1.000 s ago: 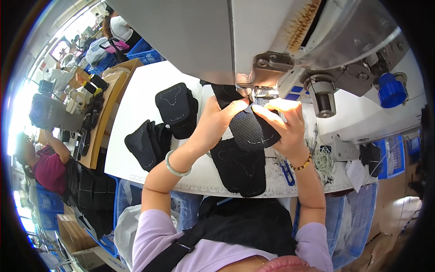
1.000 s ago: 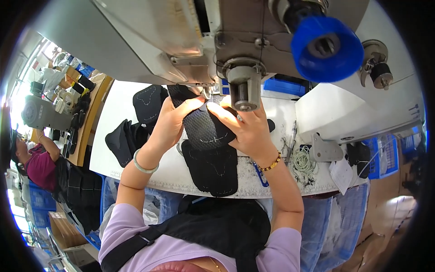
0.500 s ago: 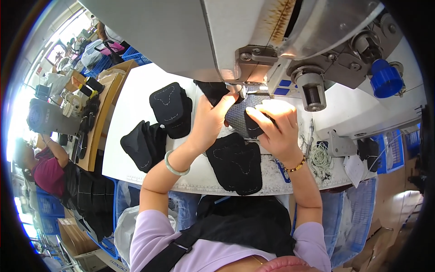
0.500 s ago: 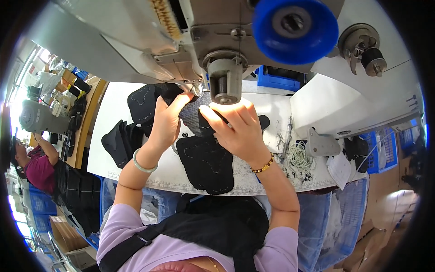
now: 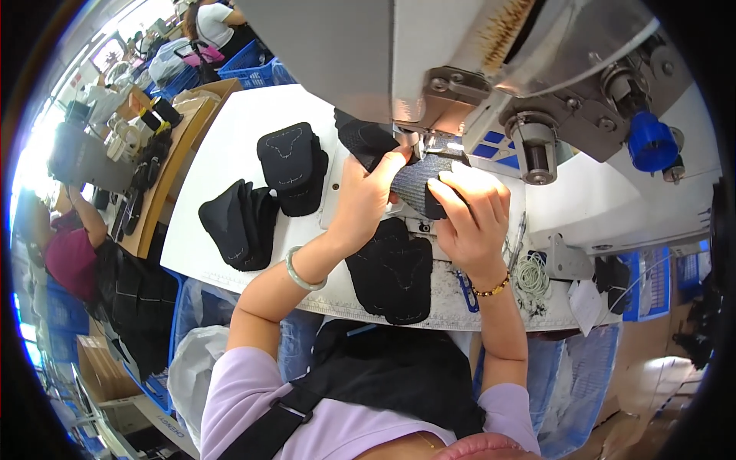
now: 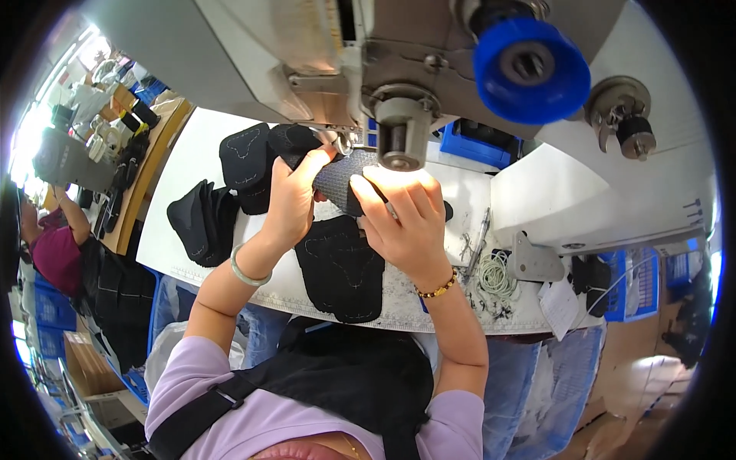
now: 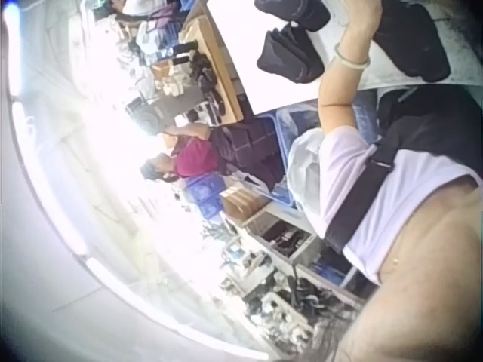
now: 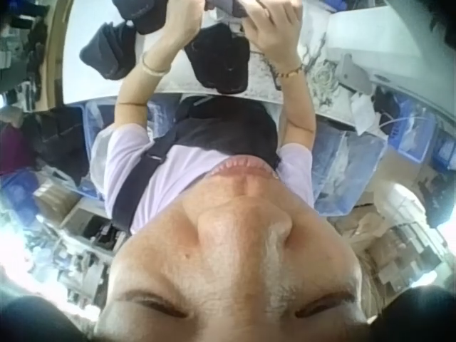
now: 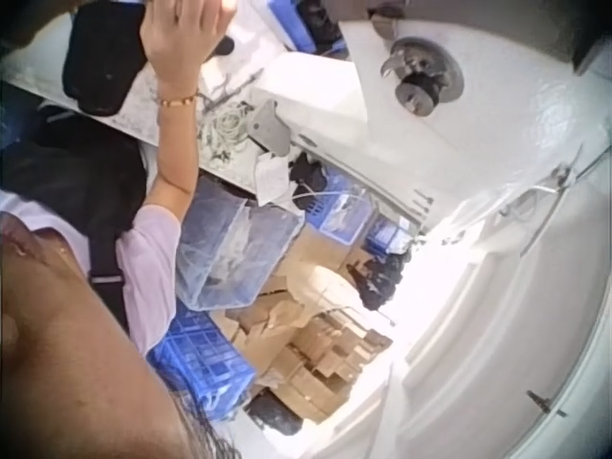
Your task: Operating a sewing machine to stitch a reinforced patch onto a shoe component.
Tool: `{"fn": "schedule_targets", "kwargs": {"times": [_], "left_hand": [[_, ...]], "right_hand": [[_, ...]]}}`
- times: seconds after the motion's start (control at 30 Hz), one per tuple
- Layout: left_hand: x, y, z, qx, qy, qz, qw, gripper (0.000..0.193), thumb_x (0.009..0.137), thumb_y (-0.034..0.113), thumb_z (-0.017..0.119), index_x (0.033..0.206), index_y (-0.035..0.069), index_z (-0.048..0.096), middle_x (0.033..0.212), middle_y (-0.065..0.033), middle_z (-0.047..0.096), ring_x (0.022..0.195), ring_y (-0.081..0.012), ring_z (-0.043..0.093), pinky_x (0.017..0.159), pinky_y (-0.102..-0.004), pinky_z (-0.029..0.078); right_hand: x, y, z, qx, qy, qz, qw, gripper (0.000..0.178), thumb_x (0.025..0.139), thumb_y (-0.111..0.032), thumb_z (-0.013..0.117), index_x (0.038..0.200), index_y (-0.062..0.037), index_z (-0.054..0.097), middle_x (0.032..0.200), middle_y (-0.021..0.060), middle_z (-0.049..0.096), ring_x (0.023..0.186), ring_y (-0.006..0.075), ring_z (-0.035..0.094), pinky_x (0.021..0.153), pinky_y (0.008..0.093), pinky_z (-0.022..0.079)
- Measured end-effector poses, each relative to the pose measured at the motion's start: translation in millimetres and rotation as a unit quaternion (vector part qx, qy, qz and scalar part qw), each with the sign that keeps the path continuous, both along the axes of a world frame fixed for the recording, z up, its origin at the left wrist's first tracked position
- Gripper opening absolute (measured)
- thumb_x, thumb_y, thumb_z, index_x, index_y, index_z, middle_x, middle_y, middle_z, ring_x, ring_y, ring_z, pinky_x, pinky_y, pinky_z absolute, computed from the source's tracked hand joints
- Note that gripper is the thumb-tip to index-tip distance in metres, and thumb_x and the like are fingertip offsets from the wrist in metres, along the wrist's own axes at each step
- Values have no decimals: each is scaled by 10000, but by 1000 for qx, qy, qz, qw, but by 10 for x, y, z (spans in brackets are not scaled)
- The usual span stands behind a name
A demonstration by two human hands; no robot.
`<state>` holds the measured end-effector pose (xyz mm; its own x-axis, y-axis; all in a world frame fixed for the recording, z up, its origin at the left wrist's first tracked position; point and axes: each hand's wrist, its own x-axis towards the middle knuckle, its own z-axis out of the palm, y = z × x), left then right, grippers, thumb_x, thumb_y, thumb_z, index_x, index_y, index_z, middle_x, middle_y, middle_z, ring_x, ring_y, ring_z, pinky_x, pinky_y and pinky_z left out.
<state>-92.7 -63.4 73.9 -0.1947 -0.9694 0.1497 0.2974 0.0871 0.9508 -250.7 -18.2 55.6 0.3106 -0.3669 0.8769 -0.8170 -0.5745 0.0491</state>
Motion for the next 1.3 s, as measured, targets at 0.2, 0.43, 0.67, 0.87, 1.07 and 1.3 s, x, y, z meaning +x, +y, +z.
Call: {"fn": "schedule_targets", "kwargs": {"times": [0.2, 0.43, 0.67, 0.87, 1.07, 1.3], "left_hand": [[-150, 85, -24, -14, 20, 85, 996, 112, 889, 114, 555, 888, 40, 639, 692, 44, 563, 523, -17, 442, 430, -195, 317], [-324, 121, -87, -148, 26, 200, 968, 50, 839, 81, 606, 879, 53, 617, 791, 42, 545, 624, -28, 444, 488, -185, 341], [-296, 258, -86, -109, 42, 195, 974, 47, 840, 60, 585, 883, 41, 592, 800, 18, 540, 679, -56, 463, 583, -211, 372], [273, -34, -126, 65, 160, -159, 972, 713, 931, 576, 282, 1097, -47, 585, 902, -138, 655, 671, -242, 616, 597, -339, 473], [300, -460, 81, 187, 72, -157, 967, 290, 862, 190, 597, 980, -75, 594, 879, -157, 650, 736, -195, 656, 644, -321, 557], [246, -362, 62, 161, 30, -99, 982, 336, 824, 70, 632, 1069, -128, 513, 1048, -211, 602, 891, -206, 642, 797, -314, 536]], "right_hand": [[-57, -75, -59, -20, -67, -11, 997, 388, 598, -8, 610, 974, -96, 648, 951, 36, 583, 865, 212, 553, 817, 376, 423], [-112, -175, -137, 29, -189, -4, 981, 422, 594, 179, 535, 948, -15, 656, 945, 90, 651, 903, 245, 601, 832, 338, 461], [-161, -260, -252, 86, -286, 1, 954, 352, 661, 199, 552, 957, 31, 642, 942, 123, 643, 831, 203, 616, 734, 261, 488], [-203, -330, -337, 65, -302, 19, 951, 373, 663, 172, 569, 1006, 38, 628, 1005, 130, 647, 763, 203, 628, 674, 244, 490], [-149, -279, -254, 74, -304, 18, 950, 331, 691, 150, 580, 997, 29, 619, 1020, 107, 643, 763, 208, 616, 690, 250, 483], [-165, -231, -259, -44, -249, -47, 967, 306, 686, 113, 618, 960, -23, 598, 1013, 113, 552, 843, 243, 562, 720, 304, 480]]}}
